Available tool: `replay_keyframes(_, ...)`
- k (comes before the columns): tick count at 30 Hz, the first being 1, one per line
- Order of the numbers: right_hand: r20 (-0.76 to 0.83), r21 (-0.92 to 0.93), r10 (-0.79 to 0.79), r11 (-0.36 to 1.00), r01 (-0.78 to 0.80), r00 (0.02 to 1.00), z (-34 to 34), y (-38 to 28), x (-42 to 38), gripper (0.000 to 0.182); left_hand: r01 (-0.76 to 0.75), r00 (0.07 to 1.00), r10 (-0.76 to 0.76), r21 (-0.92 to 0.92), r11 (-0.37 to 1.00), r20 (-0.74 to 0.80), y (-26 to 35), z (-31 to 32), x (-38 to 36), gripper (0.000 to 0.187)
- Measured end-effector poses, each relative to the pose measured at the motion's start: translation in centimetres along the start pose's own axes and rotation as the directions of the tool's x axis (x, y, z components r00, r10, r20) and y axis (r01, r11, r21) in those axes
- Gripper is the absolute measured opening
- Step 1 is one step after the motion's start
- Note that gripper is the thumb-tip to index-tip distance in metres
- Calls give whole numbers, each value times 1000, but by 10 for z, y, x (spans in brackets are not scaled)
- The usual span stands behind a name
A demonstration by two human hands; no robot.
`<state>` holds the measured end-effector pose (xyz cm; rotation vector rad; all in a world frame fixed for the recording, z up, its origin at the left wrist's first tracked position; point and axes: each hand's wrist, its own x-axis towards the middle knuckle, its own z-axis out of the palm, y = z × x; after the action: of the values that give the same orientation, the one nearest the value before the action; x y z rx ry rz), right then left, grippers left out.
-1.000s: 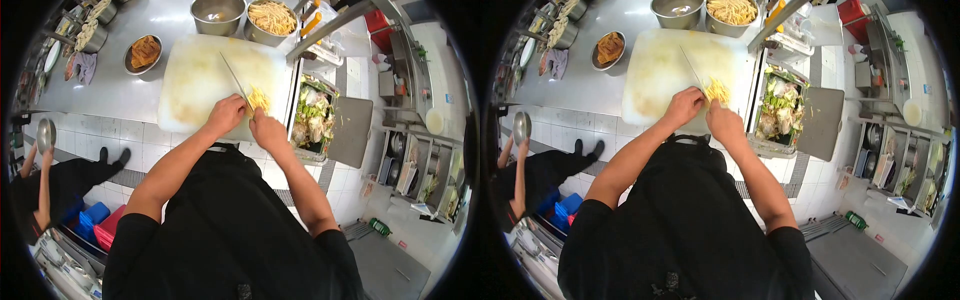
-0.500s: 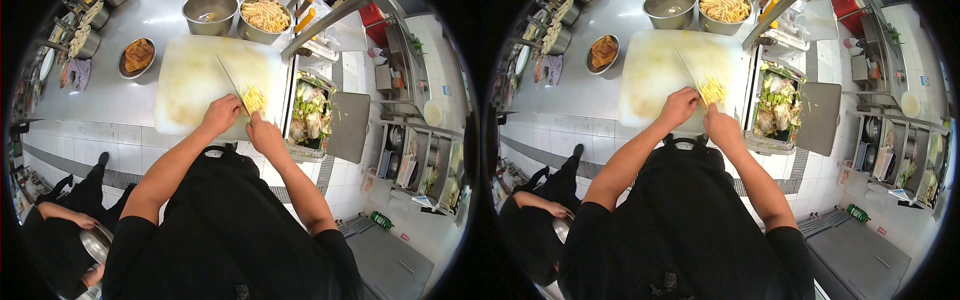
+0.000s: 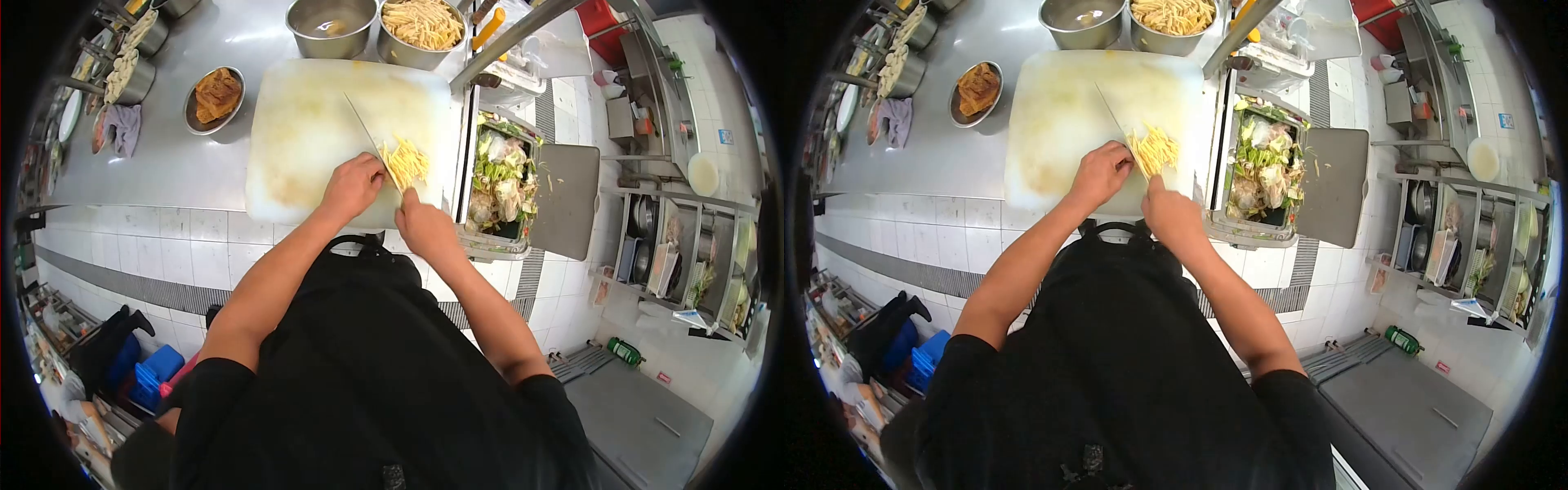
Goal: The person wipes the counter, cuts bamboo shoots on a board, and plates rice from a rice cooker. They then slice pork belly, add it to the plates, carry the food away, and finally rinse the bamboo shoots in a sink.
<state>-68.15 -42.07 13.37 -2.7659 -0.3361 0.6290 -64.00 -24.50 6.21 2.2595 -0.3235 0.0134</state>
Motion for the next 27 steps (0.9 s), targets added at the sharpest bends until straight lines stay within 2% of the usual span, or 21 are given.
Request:
replay_keyframes(2, -51, 26, -9, 1000, 10, 999, -1, -4, 25, 26, -2, 1000, 2, -29, 1000, 5, -2, 0, -2, 8)
replay_keyframes(3, -22, 23, -13, 1000, 14, 1000, -12, -6, 27, 26, -21, 1000, 21, -10, 1000, 2, -2, 0, -4, 8)
replay_keyframes(6, -9, -2, -30, 1000, 30, 1000, -19, -5, -2, 22, -49, 998, 49, 2, 999, -44, -6, 2, 0, 8)
replay_keyframes(7, -13, 23, -9, 1000, 10, 1000, -1, -1, -1, 22, -52, 997, 52, -11, 999, -57, -7, 3, -2, 9)
replay_keyframes(11, -50, 41, -11, 999, 13, 999, -6, -9, 32, 26, -56, 998, 56, -12, 998, -24, -4, 1, -5, 10)
replay_keyframes(14, 4, 20, -4, 1000, 4, 1000, -18, -13, 7, 23, -43, 998, 45, 37, 998, -52, -7, 0, 1, 11)
replay_keyframes(16, -13, 49, 18, 999, -17, 1000, 4, -9, 15, 23, -29, 999, 30, 27, 999, -43, -5, 2, -1, 10)
replay_keyframes(20, -43, 42, -22, 999, 24, 999, -12, -14, 30, 26, -32, 999, 32, 78, 996, 4, -7, 1, -1, 9)
replay_keyframes(22, 14, 33, 24, 999, -25, 1000, -13, -17, 14, 22, -49, 996, 50, 25, 999, -78, -6, 1, -3, 8)
replay_keyframes(23, -35, 70, 12, 998, -9, 999, -4, -20, 13, 23, -44, 996, 46, 25, 999, -82, -7, 0, -3, 8)
replay_keyframes(27, -44, 68, 5, 998, -2, 999, -5, -19, 37, 28, -60, 997, 62, 36, 998, -47, -8, 1, -7, 7)
